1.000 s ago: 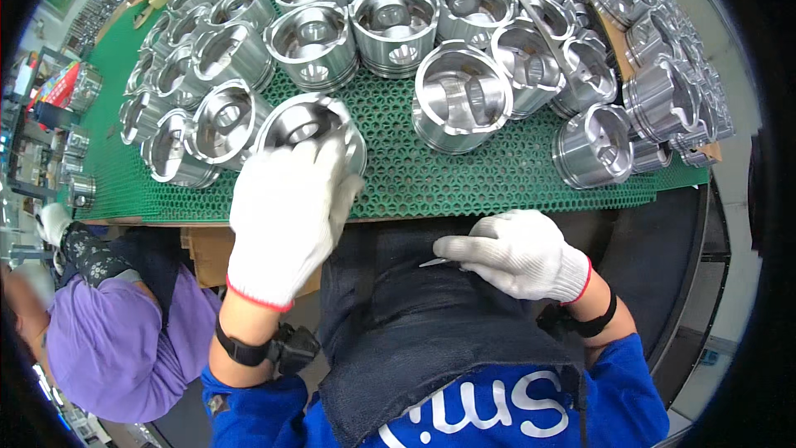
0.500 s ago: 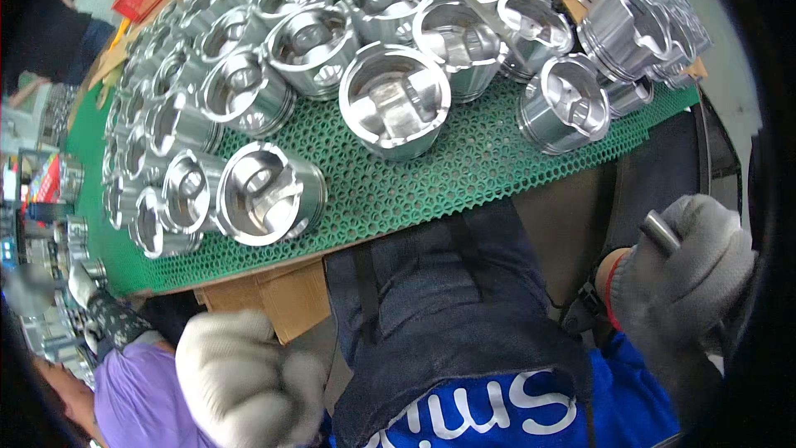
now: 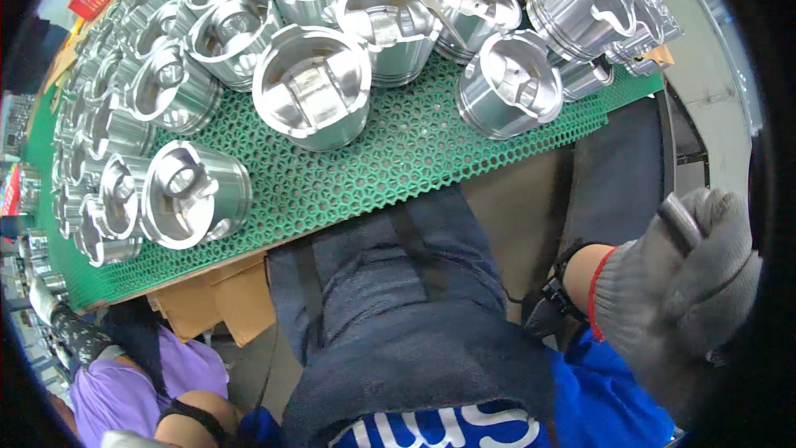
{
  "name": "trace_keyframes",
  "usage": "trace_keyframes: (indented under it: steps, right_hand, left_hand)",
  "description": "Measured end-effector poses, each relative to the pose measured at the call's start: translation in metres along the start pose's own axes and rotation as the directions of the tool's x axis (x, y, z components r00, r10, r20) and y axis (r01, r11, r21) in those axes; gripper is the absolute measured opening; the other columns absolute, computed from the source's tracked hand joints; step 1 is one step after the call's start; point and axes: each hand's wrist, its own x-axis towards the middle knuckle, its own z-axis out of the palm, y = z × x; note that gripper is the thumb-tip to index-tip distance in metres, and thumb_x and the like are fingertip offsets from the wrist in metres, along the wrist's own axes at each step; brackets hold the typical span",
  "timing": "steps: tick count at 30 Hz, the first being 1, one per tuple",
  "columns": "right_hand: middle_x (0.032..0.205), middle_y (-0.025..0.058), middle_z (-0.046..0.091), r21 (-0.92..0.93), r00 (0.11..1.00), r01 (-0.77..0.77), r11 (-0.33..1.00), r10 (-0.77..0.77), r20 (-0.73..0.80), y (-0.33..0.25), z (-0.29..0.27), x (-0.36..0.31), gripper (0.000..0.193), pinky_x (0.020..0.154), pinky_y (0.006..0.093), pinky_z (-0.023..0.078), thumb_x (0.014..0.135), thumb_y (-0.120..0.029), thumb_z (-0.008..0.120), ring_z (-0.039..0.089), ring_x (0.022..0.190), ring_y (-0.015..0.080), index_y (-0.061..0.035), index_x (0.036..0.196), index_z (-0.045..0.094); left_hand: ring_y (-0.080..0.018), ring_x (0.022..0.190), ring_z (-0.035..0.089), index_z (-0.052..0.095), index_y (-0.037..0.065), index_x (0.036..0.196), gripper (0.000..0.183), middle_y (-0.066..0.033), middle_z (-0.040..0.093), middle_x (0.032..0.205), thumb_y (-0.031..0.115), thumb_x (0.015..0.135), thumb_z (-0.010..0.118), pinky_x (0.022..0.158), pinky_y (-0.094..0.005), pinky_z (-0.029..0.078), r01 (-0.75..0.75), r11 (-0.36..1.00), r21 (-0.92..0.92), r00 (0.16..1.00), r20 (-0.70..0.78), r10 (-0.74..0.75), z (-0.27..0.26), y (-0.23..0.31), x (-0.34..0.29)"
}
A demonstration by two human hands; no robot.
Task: Inspecting and filing metal pistons at a workstation.
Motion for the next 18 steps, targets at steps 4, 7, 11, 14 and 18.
trace_keyframes:
  steps: [4,7,11,14,18]
  right_hand:
    - [0.047,-0.0056,0.042,0.05,0.998,0.044,0.998,-0.041,-0.049,-0.004,0.01,0.005,0.031,0.051,0.0191,0.026,0.078,-0.022,0.056,0.034,0.039,0.0062,-0.0191,0.054,0.037]
    - [0.052,-0.005,0.047,0.064,0.993,0.099,0.993,-0.094,-0.067,-0.007,0.017,0.0,0.033,0.051,0.0189,0.027,0.079,-0.021,0.057,0.035,0.04,0.0056,-0.0193,0.054,0.037]
    - [0.059,-0.0036,0.05,0.149,0.992,0.089,0.985,-0.075,-0.101,-0.002,0.006,-0.001,0.03,0.054,0.0194,0.029,0.081,-0.021,0.057,0.038,0.045,0.006,-0.0183,0.059,0.037]
    - [0.065,-0.0022,0.052,0.156,0.994,0.052,0.986,-0.036,-0.103,-0.004,0.006,-0.001,0.025,0.057,0.0203,0.031,0.082,-0.021,0.058,0.04,0.051,0.0071,-0.0165,0.068,0.038]
    - [0.072,-0.0003,0.054,0.189,0.997,0.01,0.982,0.005,-0.077,-0.008,0.009,-0.005,0.02,0.062,0.0217,0.034,0.084,-0.022,0.058,0.044,0.059,0.0086,-0.0142,0.08,0.04]
  left_hand:
    - [-0.0318,0.095,0.061,0.066,-0.002,0.106,0.046,-0.0209,0.068,0.097,0.037,0.084,0.057,0.086,-0.0404,0.044,0.036,0.998,-0.047,0.995,-0.086,-0.04,-0.015,-0.012,-0.048]
    - [-0.0319,0.095,0.061,0.066,-0.002,0.105,0.044,-0.0207,0.068,0.097,0.036,0.083,0.057,0.086,-0.0408,0.044,-0.017,0.978,-0.21,0.975,-0.22,-0.031,-0.005,-0.003,-0.111]
    - [-0.0322,0.095,0.061,0.065,-0.001,0.105,0.042,-0.0206,0.067,0.097,0.034,0.083,0.057,0.086,-0.0413,0.045,-0.257,0.856,-0.448,0.877,-0.481,0.012,-0.08,0.05,-0.259]
    - [-0.0323,0.095,0.061,0.065,0.0,0.104,0.04,-0.0205,0.067,0.097,0.033,0.083,0.057,0.086,-0.0417,0.045,-0.59,0.55,-0.591,0.761,-0.635,0.134,-0.097,0.126,-0.35]
    - [-0.0326,0.095,0.061,0.065,0.0,0.104,0.038,-0.0203,0.067,0.097,0.031,0.083,0.058,0.086,-0.0422,0.045,-0.724,-0.165,-0.67,0.585,-0.723,0.368,-0.083,0.216,-0.431]
